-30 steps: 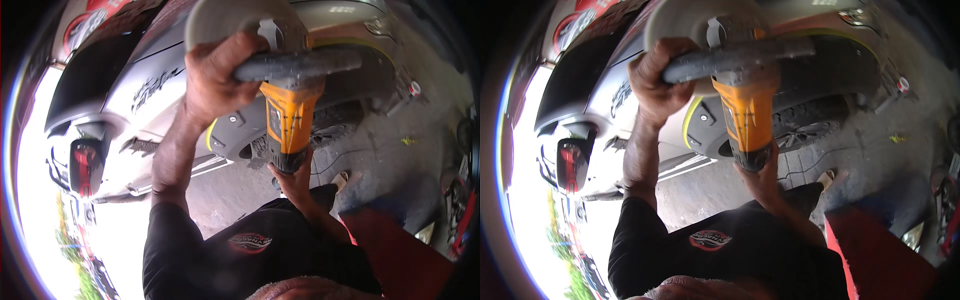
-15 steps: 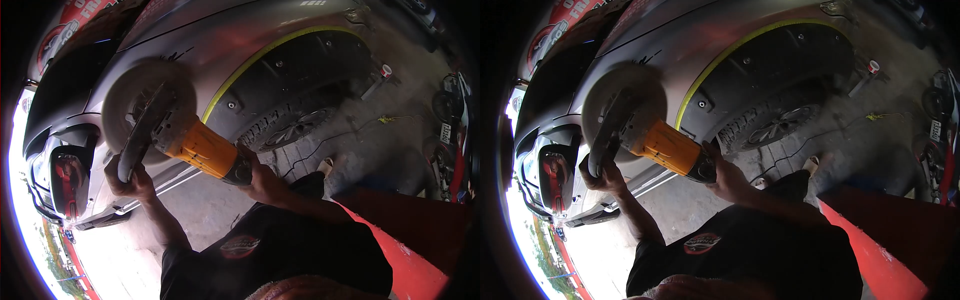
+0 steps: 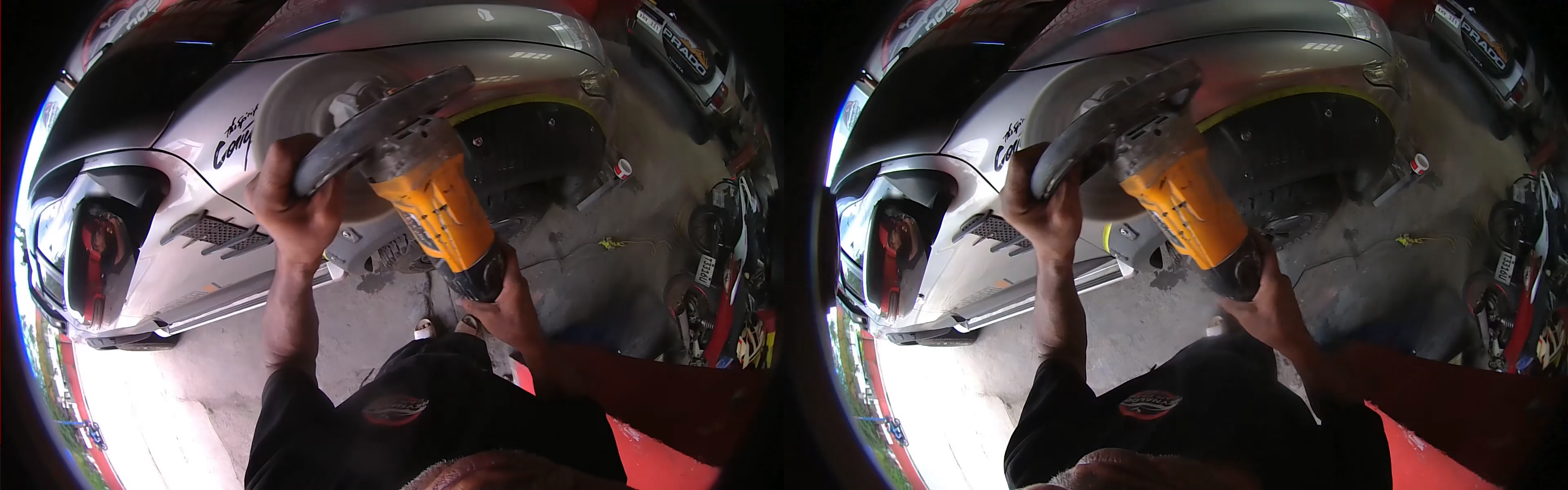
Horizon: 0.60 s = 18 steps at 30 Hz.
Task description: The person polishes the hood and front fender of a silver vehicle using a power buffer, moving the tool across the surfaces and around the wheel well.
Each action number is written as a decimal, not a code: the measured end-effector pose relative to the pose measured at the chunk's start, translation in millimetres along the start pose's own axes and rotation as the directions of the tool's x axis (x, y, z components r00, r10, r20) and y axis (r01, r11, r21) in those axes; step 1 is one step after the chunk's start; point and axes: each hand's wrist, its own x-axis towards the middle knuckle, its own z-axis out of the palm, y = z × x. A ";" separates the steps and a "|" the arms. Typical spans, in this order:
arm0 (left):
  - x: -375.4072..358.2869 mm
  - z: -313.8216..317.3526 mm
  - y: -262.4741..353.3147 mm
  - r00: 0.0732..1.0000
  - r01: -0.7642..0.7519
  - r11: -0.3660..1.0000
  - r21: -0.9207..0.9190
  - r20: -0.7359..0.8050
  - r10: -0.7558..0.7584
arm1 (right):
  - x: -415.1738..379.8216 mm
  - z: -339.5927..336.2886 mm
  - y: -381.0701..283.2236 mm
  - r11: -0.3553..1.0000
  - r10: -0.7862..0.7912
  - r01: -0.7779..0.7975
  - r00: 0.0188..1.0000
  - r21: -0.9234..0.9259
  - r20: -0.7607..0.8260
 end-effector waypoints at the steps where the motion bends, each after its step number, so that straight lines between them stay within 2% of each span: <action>1: 4.9 15.8 3.4 0.999 0.026 0.998 -0.056 0.030 -0.024 | 1.5 -12.7 0.9 0.999 -0.033 0.034 0.999 0.004 -0.041; 3: 15.1 48.6 13.5 0.993 0.094 0.988 -0.120 0.087 -0.084 | 2.9 -40.3 -1.9 0.999 0.015 -0.017 0.997 -0.040 -0.069; 7: 49.3 125.0 14.0 0.993 0.049 0.983 -0.177 0.115 -0.029 | 17.9 -94.4 1.2 0.996 -0.039 0.021 0.977 -0.090 -0.208; 11: 76.5 188.8 12.9 0.987 0.159 0.938 -0.307 0.070 -0.144 | 43.3 -162.2 -22.2 0.987 0.090 -0.115 0.973 -0.110 -0.211; 12: 80.5 200.1 9.5 0.985 0.170 0.922 -0.349 0.054 -0.161 | 49.0 -175.9 -27.3 0.983 0.008 -0.049 0.974 -0.176 -0.226; 15: 85.8 212.2 4.7 0.981 0.162 0.915 -0.370 -0.044 -0.191 | 64.2 -200.9 -53.9 0.955 0.066 -0.129 0.970 -0.266 -0.234; 18: 86.6 193.6 5.9 0.979 0.130 0.924 -0.359 -0.103 -0.178 | 69.9 -206.5 -72.0 0.904 -0.042 -0.040 0.982 -0.425 -0.182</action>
